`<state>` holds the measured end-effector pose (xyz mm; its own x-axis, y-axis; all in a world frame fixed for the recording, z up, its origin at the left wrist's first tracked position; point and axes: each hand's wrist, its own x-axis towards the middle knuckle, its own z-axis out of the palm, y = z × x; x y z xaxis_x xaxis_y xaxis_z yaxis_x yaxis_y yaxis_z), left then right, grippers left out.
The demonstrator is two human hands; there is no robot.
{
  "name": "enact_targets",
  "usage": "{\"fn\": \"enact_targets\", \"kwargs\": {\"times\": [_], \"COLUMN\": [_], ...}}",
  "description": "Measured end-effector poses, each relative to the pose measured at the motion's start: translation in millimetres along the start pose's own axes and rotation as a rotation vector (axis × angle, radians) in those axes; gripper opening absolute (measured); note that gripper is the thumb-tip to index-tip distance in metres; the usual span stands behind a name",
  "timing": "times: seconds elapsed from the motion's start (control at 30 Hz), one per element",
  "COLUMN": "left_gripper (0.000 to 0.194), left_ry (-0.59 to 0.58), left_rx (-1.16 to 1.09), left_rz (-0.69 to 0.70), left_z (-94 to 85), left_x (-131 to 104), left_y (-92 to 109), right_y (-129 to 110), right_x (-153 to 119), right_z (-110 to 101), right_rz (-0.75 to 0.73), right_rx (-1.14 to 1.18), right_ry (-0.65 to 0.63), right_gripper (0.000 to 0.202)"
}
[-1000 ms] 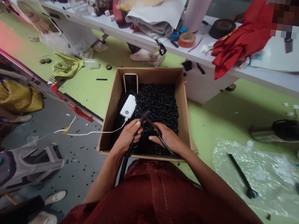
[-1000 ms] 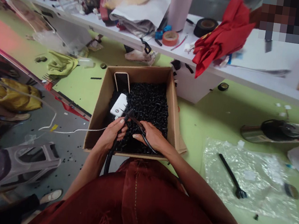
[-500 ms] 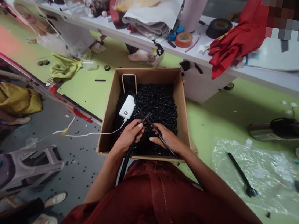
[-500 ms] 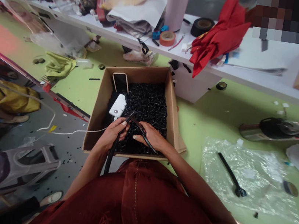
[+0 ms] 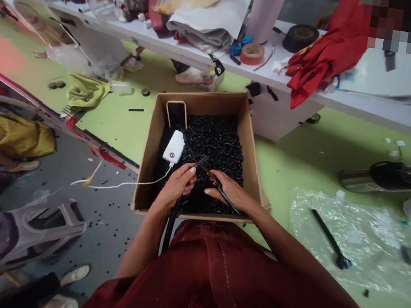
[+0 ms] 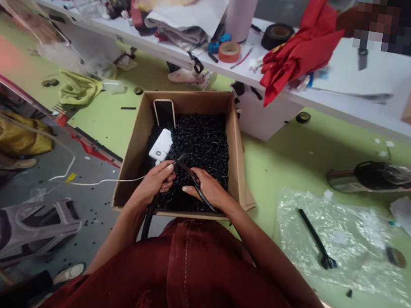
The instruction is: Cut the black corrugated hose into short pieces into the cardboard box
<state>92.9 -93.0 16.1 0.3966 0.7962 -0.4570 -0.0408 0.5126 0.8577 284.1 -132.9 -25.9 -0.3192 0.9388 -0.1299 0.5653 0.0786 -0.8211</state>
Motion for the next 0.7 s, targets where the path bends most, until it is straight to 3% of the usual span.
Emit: {"fn": "enact_targets", "kwargs": {"times": [0.37,0.7], "left_gripper": [0.044,0.045], "left_ry": [-0.001,0.01], "left_rx": [-0.084,-0.084], "left_rz": [0.028,0.029], "left_z": [-6.0,-5.2], "left_x": [1.5,-0.2], "left_y": [-4.9,-2.3], "right_y": [0.5,1.9], "right_x": [-1.4,-1.8], "right_z": [-0.1,-1.9], "right_rz": [0.016,0.04], "right_rx": [-0.012,0.062], "right_ry": [-0.017,0.07], "right_gripper": [0.063,0.061]}}
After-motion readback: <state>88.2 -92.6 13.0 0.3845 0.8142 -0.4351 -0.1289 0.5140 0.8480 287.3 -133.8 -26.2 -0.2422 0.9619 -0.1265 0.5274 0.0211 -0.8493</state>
